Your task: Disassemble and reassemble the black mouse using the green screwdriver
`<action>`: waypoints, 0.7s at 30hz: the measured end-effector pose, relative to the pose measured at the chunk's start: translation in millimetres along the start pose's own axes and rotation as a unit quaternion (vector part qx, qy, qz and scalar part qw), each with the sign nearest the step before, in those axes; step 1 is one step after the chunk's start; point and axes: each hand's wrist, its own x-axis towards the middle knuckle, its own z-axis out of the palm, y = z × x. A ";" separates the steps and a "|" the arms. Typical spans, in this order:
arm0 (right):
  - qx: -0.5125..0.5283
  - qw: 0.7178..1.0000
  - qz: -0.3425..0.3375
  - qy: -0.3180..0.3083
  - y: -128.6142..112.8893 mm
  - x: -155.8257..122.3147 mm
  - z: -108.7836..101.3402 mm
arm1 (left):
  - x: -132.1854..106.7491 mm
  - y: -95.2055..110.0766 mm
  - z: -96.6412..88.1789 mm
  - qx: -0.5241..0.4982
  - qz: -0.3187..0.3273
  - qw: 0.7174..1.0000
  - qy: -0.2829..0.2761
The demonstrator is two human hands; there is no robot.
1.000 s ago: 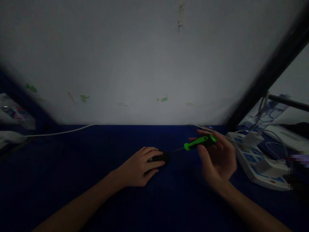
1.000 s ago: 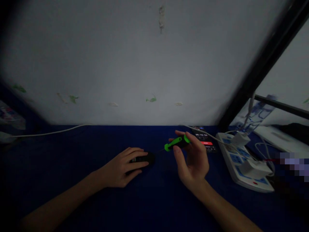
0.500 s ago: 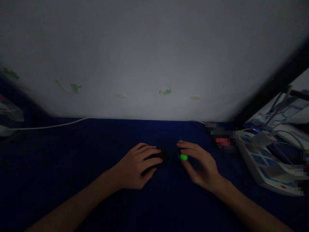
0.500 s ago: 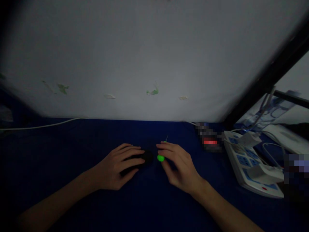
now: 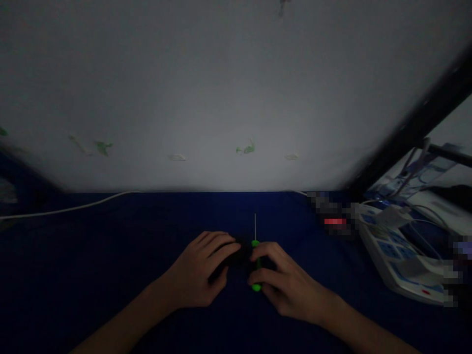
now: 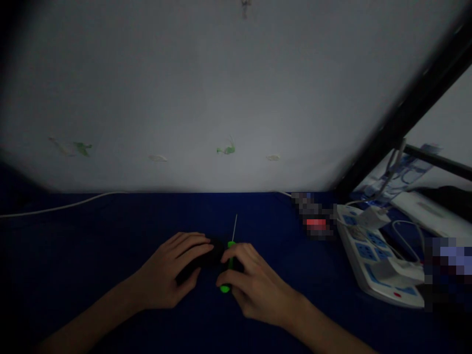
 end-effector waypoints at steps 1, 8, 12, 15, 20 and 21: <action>-0.004 1.000 -0.001 -0.001 0.0 0.4 -0.3 | -0.4 -0.6 0.8 -0.002 -0.002 1.000 0.005; -0.033 0.998 -0.036 -0.035 6.5 3.3 -0.4 | -2.8 -6.6 9.4 0.002 -0.005 1.000 0.021; -0.022 0.998 -0.041 -0.045 7.1 5.6 -0.9 | -5.7 -10.5 11.3 0.006 0.004 1.000 0.021; 0.029 0.999 -0.034 -0.024 -3.9 15.6 -14.9 | -6.7 -12.2 11.1 0.006 -0.001 1.000 0.028; 0.232 0.972 0.009 0.027 -42.8 26.6 -47.0 | -7.2 -13.3 11.0 0.007 -0.001 0.999 0.046; 0.188 0.981 -0.024 0.044 -51.2 22.1 -49.7 | -7.7 -13.8 11.2 0.006 -0.003 0.999 0.044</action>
